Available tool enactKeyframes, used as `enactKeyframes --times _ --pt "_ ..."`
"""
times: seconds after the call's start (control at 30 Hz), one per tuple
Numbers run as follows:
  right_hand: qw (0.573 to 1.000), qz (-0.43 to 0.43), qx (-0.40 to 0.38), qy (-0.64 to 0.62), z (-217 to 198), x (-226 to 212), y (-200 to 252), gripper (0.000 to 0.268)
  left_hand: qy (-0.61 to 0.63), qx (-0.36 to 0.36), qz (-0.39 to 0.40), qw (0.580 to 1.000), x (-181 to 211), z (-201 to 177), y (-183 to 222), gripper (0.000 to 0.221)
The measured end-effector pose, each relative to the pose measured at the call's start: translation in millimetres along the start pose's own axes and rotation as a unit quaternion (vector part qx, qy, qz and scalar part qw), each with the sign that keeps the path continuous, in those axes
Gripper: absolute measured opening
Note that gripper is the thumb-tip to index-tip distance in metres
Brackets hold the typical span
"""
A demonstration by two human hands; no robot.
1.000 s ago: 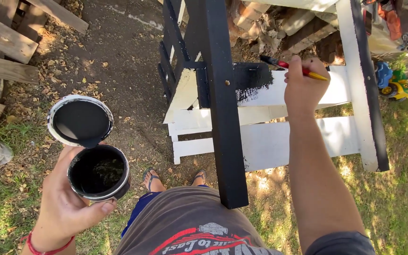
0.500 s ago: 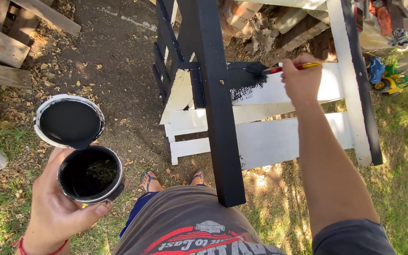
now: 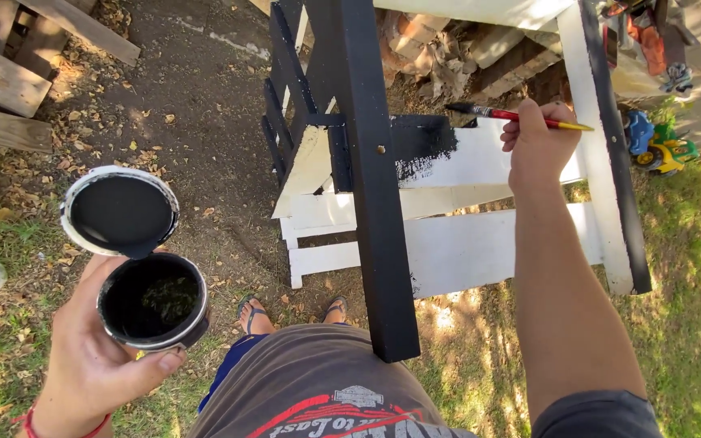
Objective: Painting a wooden structure with black paint using a paintbrush
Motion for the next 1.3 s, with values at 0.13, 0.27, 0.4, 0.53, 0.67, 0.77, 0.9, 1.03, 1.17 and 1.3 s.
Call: enactKeyframes --times 0.13,0.27,0.4,0.53,0.67,0.77,0.9,1.03,1.17,1.3 --pt "0.989 -0.097 -0.056 0.1 19.9 28.7 18.6 0.032 0.007 -0.009 0.007 1.0 -3.6 2.0 1.8 0.069" --pt "0.973 -0.194 -0.11 0.064 55.1 8.1 65.2 0.036 0.015 -0.01 0.027 0.999 0.2 7.0 -0.9 0.067" --pt "0.974 -0.116 -0.175 0.08 68.8 -15.3 61.2 0.035 0.022 -0.032 0.036 0.999 6.2 13.5 -5.8 0.073" --pt "0.99 -0.074 -0.114 0.048 48.0 -36.0 39.7 0.035 -0.005 -0.033 0.026 0.999 13.5 14.7 -7.3 0.073" --pt "0.968 -0.135 -0.187 0.093 59.2 -18.1 50.8 0.019 -0.008 -0.044 0.048 0.998 18.1 17.2 -6.9 0.07" --pt "0.94 -0.098 -0.295 0.137 66.3 -24.0 57.1 0.031 -0.009 -0.033 0.054 0.998 17.1 14.1 -3.4 0.071" --pt "0.964 -0.039 -0.236 0.116 56.2 -34.0 33.7 0.012 0.009 -0.028 0.048 0.998 8.4 11.3 0.8 0.069" --pt "0.96 -0.052 -0.254 0.102 75.7 -36.0 37.6 0.022 0.014 -0.022 0.055 0.998 3.6 12.3 3.6 0.067" --pt "0.943 -0.137 -0.256 0.165 76.9 -40.4 23.3 0.021 0.019 -0.033 0.065 0.997 9.0 13.2 4.4 0.07" --pt "0.965 -0.143 -0.201 0.087 63.8 -40.4 11.8 0.027 0.027 -0.024 0.055 0.998 11.2 8.8 4.3 0.071"
Point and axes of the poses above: each hand's wrist, its own y-axis away from the middle knuckle, its own z-axis out of the palm, x = y × z, the point moved 7 cm from there along -y, towards the middle knuckle, and after that the axes turned 7 degrees about -z, right-handed, at the moved point
